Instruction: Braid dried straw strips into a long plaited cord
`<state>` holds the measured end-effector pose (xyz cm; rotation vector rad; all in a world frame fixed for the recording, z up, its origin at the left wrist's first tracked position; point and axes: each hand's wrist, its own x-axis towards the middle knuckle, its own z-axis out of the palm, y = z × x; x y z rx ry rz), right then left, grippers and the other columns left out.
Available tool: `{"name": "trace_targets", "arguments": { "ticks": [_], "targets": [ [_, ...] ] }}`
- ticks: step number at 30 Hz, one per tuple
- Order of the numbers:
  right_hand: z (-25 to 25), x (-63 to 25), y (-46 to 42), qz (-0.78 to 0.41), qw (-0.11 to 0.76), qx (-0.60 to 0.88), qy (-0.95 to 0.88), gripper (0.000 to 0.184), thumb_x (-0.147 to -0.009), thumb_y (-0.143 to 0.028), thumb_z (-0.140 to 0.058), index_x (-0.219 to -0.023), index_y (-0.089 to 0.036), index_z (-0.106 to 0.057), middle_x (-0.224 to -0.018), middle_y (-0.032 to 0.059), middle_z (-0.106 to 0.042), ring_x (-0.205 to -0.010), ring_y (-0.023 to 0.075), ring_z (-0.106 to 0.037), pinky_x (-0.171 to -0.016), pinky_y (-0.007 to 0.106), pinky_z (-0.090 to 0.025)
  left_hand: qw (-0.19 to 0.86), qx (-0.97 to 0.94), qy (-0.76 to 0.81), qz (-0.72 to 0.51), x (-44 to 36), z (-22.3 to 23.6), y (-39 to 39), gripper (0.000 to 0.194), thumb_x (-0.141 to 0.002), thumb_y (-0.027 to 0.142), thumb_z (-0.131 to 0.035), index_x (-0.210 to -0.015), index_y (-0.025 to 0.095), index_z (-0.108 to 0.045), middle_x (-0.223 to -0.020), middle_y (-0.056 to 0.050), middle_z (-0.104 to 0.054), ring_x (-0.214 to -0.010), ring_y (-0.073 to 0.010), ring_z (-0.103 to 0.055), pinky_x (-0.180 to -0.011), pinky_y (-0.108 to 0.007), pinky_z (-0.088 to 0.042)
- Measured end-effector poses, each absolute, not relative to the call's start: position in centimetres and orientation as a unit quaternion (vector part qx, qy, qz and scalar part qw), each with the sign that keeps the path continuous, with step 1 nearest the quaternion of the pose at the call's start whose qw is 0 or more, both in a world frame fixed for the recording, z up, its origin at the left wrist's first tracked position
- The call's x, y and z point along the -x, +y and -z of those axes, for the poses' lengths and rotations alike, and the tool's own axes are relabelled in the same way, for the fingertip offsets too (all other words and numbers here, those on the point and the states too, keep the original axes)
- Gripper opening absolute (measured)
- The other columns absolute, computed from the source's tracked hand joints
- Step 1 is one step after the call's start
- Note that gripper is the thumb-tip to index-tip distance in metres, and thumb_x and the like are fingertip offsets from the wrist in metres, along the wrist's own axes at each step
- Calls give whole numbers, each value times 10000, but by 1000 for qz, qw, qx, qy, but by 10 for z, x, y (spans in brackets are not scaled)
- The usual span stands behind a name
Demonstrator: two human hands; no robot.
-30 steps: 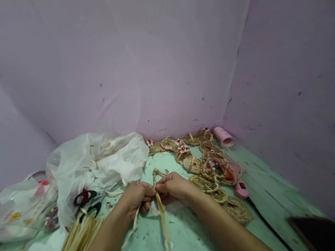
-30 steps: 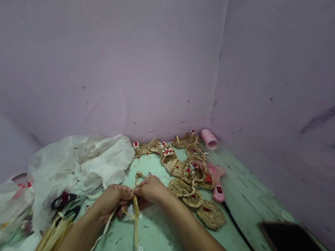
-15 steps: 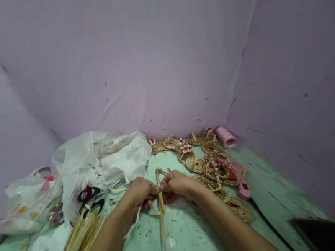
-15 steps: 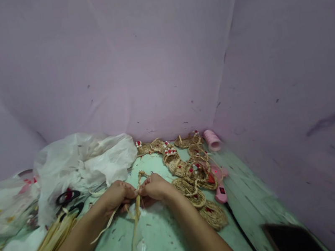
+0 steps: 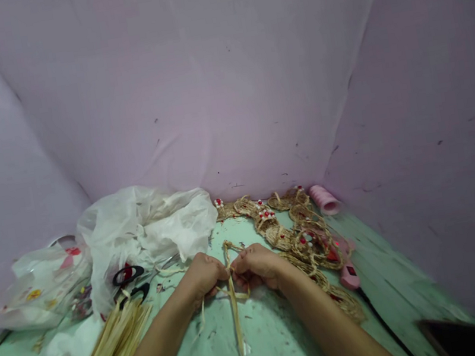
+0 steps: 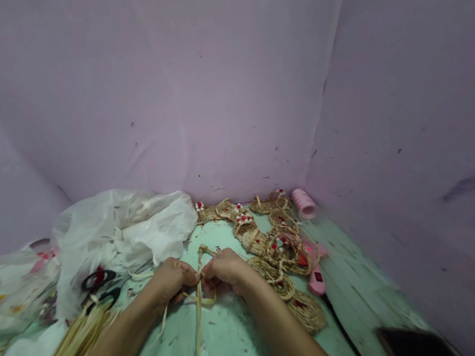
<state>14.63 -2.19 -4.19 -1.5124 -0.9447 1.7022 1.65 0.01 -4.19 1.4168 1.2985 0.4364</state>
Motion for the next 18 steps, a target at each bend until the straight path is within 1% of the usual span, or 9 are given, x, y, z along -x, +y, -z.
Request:
{"name": "trace_targets", "arguments": {
  "ticks": [2, 5, 8, 12, 15, 18],
  "targets": [
    [41, -146, -24, -639, 324, 595, -365, 77, -516, -51, -480, -478, -115, -502, -385, -10, -500, -341, 83, -454, -363, 188, -394, 532, -609, 558, -186, -20, 45, 0, 135, -498, 154, -478, -381, 160, -410, -283, 75, -242, -284, -49, -193, -322, -209, -137],
    [46, -145, -25, -574, 323, 635, -404, 107, -522, -87, -500, -434, -140, -469, -365, -16, -481, -327, 91, -439, -361, 203, -383, 503, -638, 550, -194, -22, 50, 0, 125, -500, 134, -446, -382, 152, -410, -310, 72, -231, -329, -45, -188, -361, -210, -123],
    [53, -143, -27, -476, 303, 668, -485, 81, -530, -110, -497, -462, -144, -525, -378, -5, -504, -357, 108, -474, -374, 196, -356, 483, -700, 489, -192, -18, 53, 1, 165, -519, 152, -436, -371, 150, -363, -354, 66, -223, -382, -41, -180, -397, -214, -112],
    [57, -141, -30, -379, 260, 675, -577, 134, -526, -109, -474, -504, -145, -602, -415, 16, -551, -421, 118, -517, -400, 185, -331, 526, -708, 437, -176, -11, 54, 4, 156, -551, 190, -410, -410, 155, -351, -372, 66, -237, -393, -43, -184, -415, -214, -115],
    [53, -140, -32, -391, 258, 664, -583, 135, -526, -98, -472, -492, -142, -595, -425, 11, -554, -425, 108, -512, -420, 182, -347, 533, -693, 444, -197, -10, 54, 6, 188, -575, 220, -397, -408, 160, -334, -363, 66, -233, -386, -42, -179, -416, -214, -113],
    [45, -141, -34, -504, 278, 618, -536, 129, -544, -81, -459, -508, -132, -571, -440, -6, -545, -405, 91, -491, -436, 186, -386, 529, -688, 455, -200, -10, 55, 7, 180, -561, 223, -417, -400, 153, -377, -355, 65, -261, -377, -39, -190, -407, -212, -121]
  ]
}}
